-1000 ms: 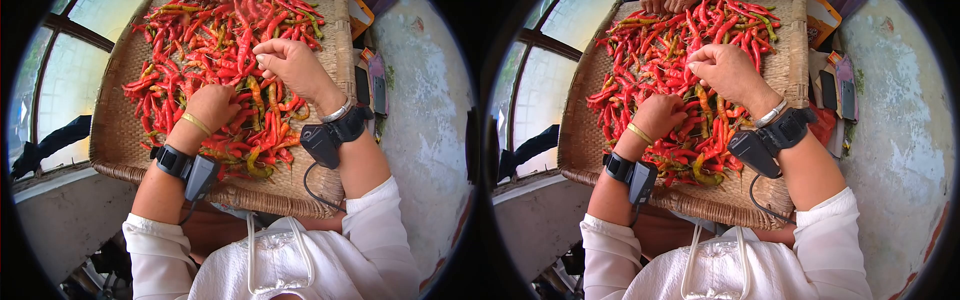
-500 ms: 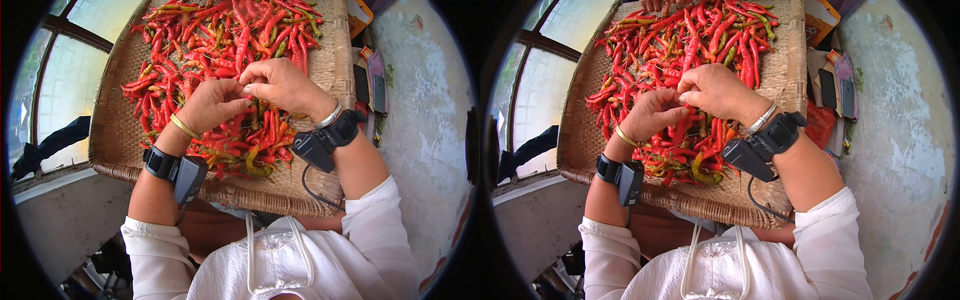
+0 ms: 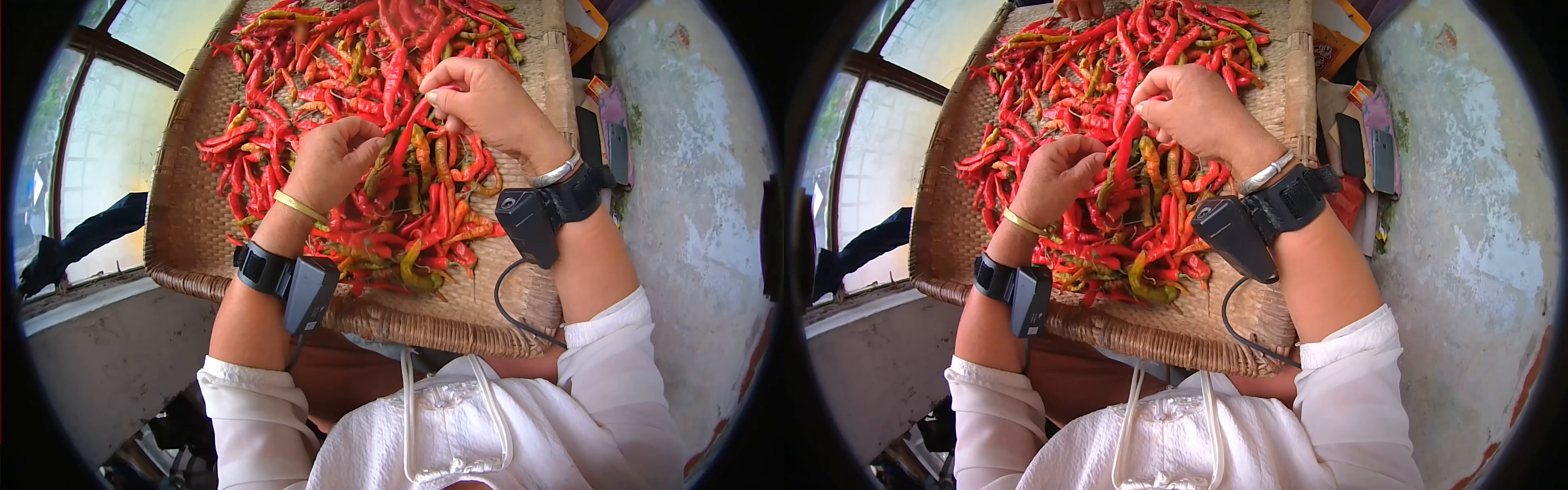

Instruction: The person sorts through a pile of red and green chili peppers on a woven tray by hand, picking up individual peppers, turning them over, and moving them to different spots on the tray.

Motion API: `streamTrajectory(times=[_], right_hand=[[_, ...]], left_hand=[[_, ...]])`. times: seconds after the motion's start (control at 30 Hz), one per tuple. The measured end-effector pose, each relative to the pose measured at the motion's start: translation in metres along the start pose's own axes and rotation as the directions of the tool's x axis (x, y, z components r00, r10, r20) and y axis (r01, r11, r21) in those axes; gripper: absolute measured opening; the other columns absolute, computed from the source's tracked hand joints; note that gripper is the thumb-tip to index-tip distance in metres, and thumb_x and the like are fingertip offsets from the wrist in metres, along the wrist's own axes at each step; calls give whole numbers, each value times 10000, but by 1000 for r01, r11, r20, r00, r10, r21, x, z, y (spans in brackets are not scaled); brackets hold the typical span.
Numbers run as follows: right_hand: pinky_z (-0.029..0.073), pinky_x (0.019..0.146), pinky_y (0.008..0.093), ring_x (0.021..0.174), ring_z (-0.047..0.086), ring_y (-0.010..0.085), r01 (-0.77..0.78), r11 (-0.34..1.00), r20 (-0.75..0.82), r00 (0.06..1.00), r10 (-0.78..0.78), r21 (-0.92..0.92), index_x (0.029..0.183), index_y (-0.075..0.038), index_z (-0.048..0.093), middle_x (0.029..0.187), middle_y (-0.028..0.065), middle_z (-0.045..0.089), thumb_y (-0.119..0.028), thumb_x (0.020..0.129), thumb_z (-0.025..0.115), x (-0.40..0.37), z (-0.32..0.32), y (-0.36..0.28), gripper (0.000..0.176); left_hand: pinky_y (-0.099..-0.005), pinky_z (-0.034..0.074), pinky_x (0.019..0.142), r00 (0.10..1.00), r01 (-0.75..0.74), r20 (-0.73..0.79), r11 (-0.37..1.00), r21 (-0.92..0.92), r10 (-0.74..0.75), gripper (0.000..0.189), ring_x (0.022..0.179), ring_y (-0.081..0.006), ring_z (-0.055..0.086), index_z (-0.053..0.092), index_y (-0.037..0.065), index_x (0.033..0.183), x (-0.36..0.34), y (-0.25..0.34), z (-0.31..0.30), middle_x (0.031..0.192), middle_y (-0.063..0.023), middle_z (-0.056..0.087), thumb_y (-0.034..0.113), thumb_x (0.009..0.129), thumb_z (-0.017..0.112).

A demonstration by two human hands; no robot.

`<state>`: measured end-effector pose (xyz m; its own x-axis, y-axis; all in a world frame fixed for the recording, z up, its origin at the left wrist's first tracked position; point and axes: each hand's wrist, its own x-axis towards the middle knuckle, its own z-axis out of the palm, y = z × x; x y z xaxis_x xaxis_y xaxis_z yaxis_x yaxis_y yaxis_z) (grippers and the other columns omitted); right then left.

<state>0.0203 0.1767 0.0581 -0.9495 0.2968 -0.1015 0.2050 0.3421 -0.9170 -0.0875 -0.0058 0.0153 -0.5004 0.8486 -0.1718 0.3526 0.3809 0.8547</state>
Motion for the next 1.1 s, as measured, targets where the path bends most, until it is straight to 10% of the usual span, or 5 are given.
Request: streamTrajectory(times=[0.23,0.33,0.57,0.9,1.1], right_hand=[[455,782,301,957,541,184,252,473,-226,968,-113,844,1129,9,464,995,96,549,-160,860,536,7,-13,11,327],[456,716,248,873,560,133,-14,895,-184,977,107,446,1203,28,434,973,81,569,-177,832,573,-2,-3,3,446],[465,693,328,778,612,253,110,946,275,961,-23,-306,982,8,597,875,163,630,-223,756,592,-7,17,12,323],[457,627,348,707,601,262,19,697,64,997,38,-717,1024,14,541,757,143,608,-226,741,624,3,33,37,380],[460,748,383,834,593,327,-151,932,126,971,202,-330,898,9,584,841,194,615,-279,709,646,6,39,36,350]], left_hand=[[-227,449,573,999,-36,-32,986,160,41,195,629,-78,534,570,7,958,-3,-1,0,753,-12,588,135,813,593],[-279,465,583,983,-123,-79,913,388,166,241,623,-156,572,570,15,961,-2,4,6,790,-78,599,132,758,623],[-411,464,702,973,-171,-53,857,486,224,313,838,-330,569,554,51,1000,5,-10,15,952,-143,575,171,718,618],[-376,463,723,994,-104,28,894,436,101,367,819,-312,586,561,11,1029,8,-3,13,871,-161,609,175,711,641],[-377,466,682,994,-107,28,821,560,110,380,771,-308,594,580,20,994,5,-1,20,810,-158,612,236,693,662]])
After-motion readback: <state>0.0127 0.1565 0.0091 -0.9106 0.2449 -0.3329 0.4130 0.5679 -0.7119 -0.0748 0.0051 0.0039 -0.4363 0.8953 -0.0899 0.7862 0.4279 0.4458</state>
